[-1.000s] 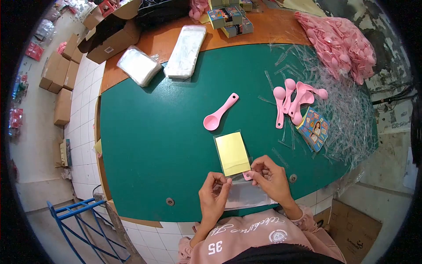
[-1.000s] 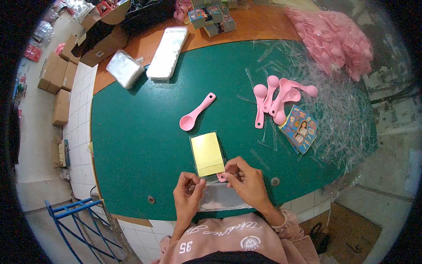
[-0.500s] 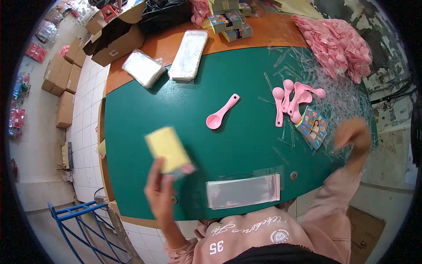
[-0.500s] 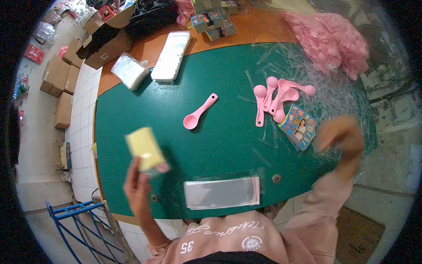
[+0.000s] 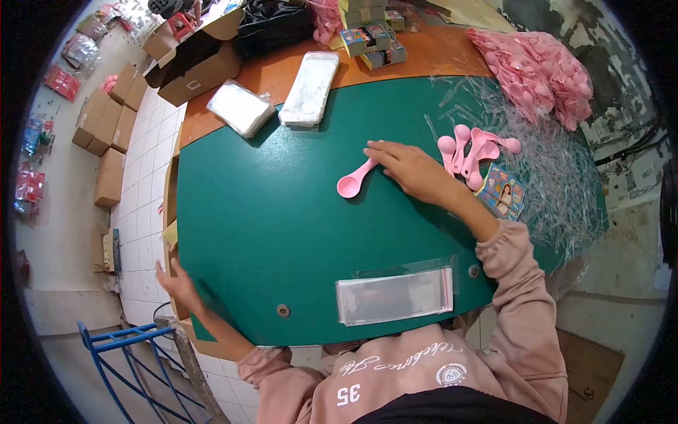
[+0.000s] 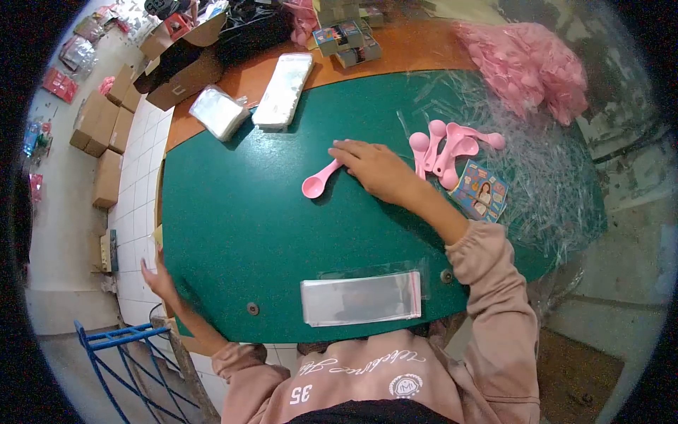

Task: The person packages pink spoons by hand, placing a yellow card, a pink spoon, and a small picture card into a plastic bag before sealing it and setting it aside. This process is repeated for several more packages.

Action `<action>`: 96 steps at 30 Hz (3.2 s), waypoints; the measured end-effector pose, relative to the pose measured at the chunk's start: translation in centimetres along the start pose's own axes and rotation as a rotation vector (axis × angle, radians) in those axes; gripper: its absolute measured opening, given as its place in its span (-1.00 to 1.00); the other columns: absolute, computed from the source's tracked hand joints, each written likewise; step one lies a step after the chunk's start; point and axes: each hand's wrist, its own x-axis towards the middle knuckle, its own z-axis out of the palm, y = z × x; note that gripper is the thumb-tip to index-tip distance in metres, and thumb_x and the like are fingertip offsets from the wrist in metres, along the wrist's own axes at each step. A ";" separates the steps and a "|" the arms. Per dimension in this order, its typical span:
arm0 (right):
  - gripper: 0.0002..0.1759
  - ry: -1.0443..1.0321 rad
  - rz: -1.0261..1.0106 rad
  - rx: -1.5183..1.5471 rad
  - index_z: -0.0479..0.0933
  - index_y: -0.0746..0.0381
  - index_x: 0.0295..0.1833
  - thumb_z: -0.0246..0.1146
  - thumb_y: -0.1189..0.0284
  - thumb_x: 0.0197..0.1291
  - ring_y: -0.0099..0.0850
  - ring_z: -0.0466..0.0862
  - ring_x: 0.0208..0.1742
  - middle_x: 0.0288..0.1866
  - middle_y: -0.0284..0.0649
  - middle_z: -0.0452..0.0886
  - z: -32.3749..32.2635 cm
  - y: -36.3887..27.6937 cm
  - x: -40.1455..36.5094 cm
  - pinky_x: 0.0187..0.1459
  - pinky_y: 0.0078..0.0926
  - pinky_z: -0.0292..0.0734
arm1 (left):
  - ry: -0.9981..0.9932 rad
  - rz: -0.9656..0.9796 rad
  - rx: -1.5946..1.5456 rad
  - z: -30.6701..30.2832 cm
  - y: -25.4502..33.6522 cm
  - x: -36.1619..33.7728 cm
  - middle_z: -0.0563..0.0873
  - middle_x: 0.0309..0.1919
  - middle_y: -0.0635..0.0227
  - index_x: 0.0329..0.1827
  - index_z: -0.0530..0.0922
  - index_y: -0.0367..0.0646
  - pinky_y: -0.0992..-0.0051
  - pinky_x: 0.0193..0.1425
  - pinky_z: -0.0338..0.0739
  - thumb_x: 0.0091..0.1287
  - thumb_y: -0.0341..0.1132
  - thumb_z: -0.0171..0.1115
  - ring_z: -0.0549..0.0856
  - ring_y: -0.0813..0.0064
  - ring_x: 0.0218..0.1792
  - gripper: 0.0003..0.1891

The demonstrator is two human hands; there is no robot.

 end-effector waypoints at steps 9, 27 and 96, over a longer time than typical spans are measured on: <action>-0.75 0.081 0.098 -0.117 0.51 0.20 -0.13 0.14 0.55 0.01 -0.23 0.47 -0.13 -0.25 -0.18 0.44 -0.1 -2.1 -2.2 -0.13 -0.34 0.40 | -1.089 0.920 -0.700 -5.7 20.8 -20.6 0.51 -0.06 0.15 -0.09 0.54 -0.15 0.32 0.01 0.47 0.02 -0.34 0.33 0.58 0.19 -0.11 -0.65; -0.61 0.567 0.695 0.660 0.40 0.30 0.00 0.27 0.64 0.01 -0.59 0.56 -0.33 -0.33 -0.24 0.57 -8.3 -9.9 -13.7 -0.26 -0.65 0.49 | -1.494 0.817 -0.872 -3.7 24.1 -21.3 0.65 -0.11 0.24 -0.19 0.52 -0.20 0.51 -0.10 0.56 0.20 -0.48 0.16 0.66 0.35 -0.16 -0.87; -0.71 0.616 0.919 -0.450 0.45 0.36 -0.13 0.27 0.53 0.00 -0.12 0.50 -0.02 0.03 -0.04 0.40 -7.0 -0.5 -16.8 -0.06 -0.31 0.42 | -1.819 0.022 -1.219 -5.5 26.1 -19.4 0.67 -0.22 0.08 -0.01 0.48 -0.34 0.54 -0.11 0.55 0.44 -0.23 -0.14 0.67 0.45 -0.23 -0.65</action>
